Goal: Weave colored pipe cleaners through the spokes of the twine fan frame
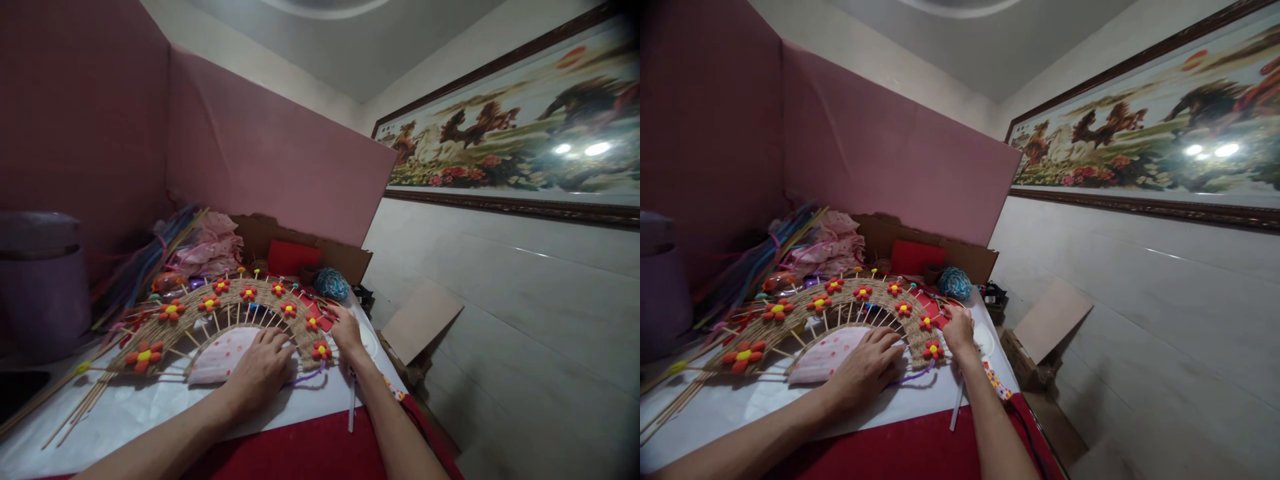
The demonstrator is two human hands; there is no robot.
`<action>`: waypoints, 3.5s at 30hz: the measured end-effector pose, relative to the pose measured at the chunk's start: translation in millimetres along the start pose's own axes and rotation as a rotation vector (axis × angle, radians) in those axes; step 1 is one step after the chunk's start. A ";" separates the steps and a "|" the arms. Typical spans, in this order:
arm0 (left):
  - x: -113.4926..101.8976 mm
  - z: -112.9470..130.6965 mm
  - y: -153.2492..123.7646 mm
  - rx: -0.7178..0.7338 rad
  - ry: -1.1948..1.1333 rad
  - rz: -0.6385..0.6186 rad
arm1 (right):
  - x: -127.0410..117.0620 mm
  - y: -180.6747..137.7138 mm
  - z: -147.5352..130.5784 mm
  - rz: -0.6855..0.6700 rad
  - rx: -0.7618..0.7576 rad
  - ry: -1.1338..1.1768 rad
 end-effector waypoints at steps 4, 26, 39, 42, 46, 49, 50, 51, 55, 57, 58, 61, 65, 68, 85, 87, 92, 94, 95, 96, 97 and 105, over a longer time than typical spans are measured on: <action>-1.1 0.5 0.3 -0.001 0.007 -0.003 | 4.7 1.0 3.5 -0.015 -0.013 0.015; -1.7 1.5 0.7 -0.008 0.030 -0.014 | 11.4 0.4 12.8 -0.070 0.010 -0.055; -0.4 0.8 0.2 -0.022 0.021 -0.019 | 15.1 1.8 14.2 -0.077 -0.011 -0.106; 0.1 0.5 0.2 -0.026 0.021 -0.018 | 13.6 0.7 10.7 -0.073 -0.022 -0.131; -0.4 1.2 0.1 -0.022 0.026 -0.012 | 2.8 -4.5 0.5 -0.004 -0.019 -0.190; -0.1 1.6 -0.8 -0.024 0.036 -0.005 | -13.0 -10.4 -10.7 0.131 -0.029 -0.221; 0.1 1.6 -1.1 -0.026 0.037 -0.003 | -19.5 -13.0 -16.0 0.215 -0.060 -0.219; 0.4 1.6 -1.4 -0.030 0.036 0.000 | -25.9 -16.2 -22.3 0.313 -0.112 -0.209; 1.2 1.1 -1.7 -0.052 0.026 0.023 | -36.5 -33.1 -52.9 0.482 -0.408 -0.116; 0.9 1.0 -1.2 -0.057 0.020 0.043 | -30.6 -41.5 -69.5 0.330 -0.589 -0.073; 0.6 0.9 -0.9 -0.053 0.014 0.052 | -27.2 -45.8 -77.1 0.252 -0.673 -0.064; -0.4 0.4 -0.5 -0.034 -0.013 0.081 | -24.0 -56.1 -94.0 0.144 -0.816 -0.057; -1.2 -1.1 -1.6 -0.014 -0.037 0.139 | -37.6 -63.8 -105.1 0.181 -0.769 0.041; -5.3 -2.0 -1.3 0.007 -0.066 0.190 | -50.1 -71.9 -108.7 0.224 -0.709 0.201; -64.6 -11.6 -32.1 -0.432 0.156 -0.193 | -20.0 -106.1 -104.9 0.035 -0.723 0.126; -58.7 -7.3 -49.4 -0.415 0.142 -0.274 | -19.4 -115.4 -114.0 -0.004 -0.866 0.120; -45.6 -6.9 -69.3 -0.447 0.097 -0.353 | -11.6 -134.7 -130.3 -0.034 -1.130 0.107; -43.3 -7.1 -69.2 -0.455 0.104 -0.357 | -7.9 -138.0 -131.1 -0.029 -1.164 0.099; -42.7 -6.8 -68.7 -0.459 0.102 -0.360 | -6.5 -138.9 -130.7 -0.026 -1.174 0.098; -42.4 -6.3 -68.2 -0.463 0.097 -0.362 | -5.5 -139.6 -130.0 -0.022 -1.180 0.102; -42.3 -5.7 -67.8 -0.466 0.086 -0.361 | -4.8 -140.2 -129.3 -0.021 -1.183 0.110; -48.9 -7.4 -67.6 -0.495 -0.145 -0.212 | -3.0 -146.0 -129.1 -0.008 -1.215 0.129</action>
Point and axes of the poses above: each hand's wrist, its own y-axis towards the middle knuckle, its own x-axis out of the palm, z = x × y, the point moved 3 cm from there along y, towards the middle knuckle, and after that the axes turned 3 degrees about -x, right-handed, at the moved point
